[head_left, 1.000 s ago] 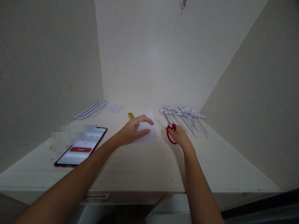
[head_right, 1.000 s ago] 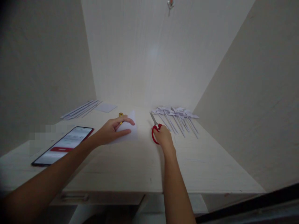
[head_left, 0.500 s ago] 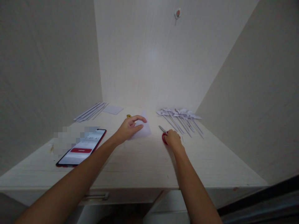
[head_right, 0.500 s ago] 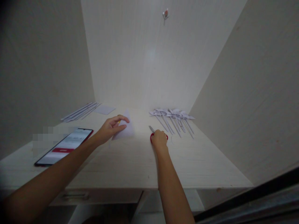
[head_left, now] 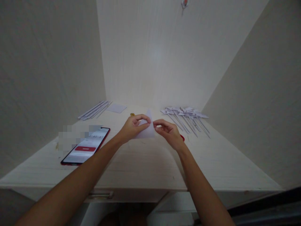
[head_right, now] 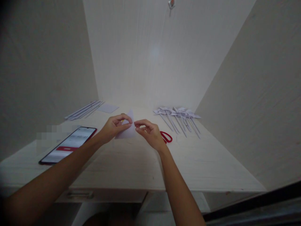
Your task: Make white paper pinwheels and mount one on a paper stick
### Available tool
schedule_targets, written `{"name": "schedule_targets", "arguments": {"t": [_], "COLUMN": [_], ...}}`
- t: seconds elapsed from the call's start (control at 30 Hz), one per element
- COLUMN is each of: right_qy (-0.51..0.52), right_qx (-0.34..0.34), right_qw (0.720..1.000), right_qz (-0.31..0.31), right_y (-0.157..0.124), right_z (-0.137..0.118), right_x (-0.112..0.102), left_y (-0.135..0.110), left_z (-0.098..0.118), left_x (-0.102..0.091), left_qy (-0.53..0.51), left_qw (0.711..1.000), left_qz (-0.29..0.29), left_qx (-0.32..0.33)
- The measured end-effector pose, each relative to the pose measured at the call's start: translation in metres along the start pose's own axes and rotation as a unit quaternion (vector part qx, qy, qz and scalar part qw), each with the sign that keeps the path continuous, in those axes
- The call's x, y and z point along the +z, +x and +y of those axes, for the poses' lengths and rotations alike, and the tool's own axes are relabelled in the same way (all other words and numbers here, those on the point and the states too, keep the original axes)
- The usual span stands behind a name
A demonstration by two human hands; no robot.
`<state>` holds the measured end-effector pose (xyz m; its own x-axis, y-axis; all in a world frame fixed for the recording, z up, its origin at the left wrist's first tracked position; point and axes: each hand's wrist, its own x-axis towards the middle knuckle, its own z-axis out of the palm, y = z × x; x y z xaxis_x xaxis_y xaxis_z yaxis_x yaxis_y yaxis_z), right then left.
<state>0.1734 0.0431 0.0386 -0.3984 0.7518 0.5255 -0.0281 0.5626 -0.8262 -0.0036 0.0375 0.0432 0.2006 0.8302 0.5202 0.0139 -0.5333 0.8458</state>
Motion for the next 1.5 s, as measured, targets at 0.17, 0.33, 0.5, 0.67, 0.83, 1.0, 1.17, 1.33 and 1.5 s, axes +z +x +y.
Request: {"name": "schedule_targets", "arguments": {"t": [0.17,0.33,0.5,0.67,0.83,1.0,1.17,1.33,1.5], "right_qy": [-0.001,0.004,-0.040,-0.378,-0.287,-0.001,-0.014,0.017,0.067], "right_qx": [0.057,0.046,0.064,0.084,0.087,0.135,0.137,0.129,0.137], "right_qw": [0.998,0.996,0.971,0.871,0.920,0.991,0.990,0.988,0.985], "right_qz": [0.021,0.081,0.227,0.304,0.252,0.012,-0.014,0.077,0.083], "right_y": [-0.001,0.003,0.005,0.001,0.002,0.002,0.000,0.003,0.002], "right_z": [0.004,0.007,0.017,0.022,0.022,0.016,0.016,0.014,0.018], "right_x": [0.003,0.000,-0.013,-0.027,-0.023,0.002,0.011,0.001,-0.005], "left_y": [0.000,-0.001,-0.001,-0.001,0.000,0.001,0.000,0.001,-0.001], "left_z": [-0.003,-0.004,-0.004,-0.003,-0.005,-0.016,-0.019,-0.014,-0.011], "left_x": [0.001,0.002,0.003,0.003,0.003,0.005,0.007,0.004,0.001], "left_qy": [0.010,0.014,0.018,0.029,0.026,0.011,-0.045,-0.008,0.013], "left_qw": [0.999,0.999,0.999,0.998,0.999,1.000,0.997,0.991,0.994], "left_qz": [-0.024,-0.019,-0.001,0.005,0.006,0.017,0.022,-0.022,-0.015], "left_qx": [-0.026,-0.022,-0.050,-0.048,-0.041,0.014,-0.055,-0.131,-0.105]}}
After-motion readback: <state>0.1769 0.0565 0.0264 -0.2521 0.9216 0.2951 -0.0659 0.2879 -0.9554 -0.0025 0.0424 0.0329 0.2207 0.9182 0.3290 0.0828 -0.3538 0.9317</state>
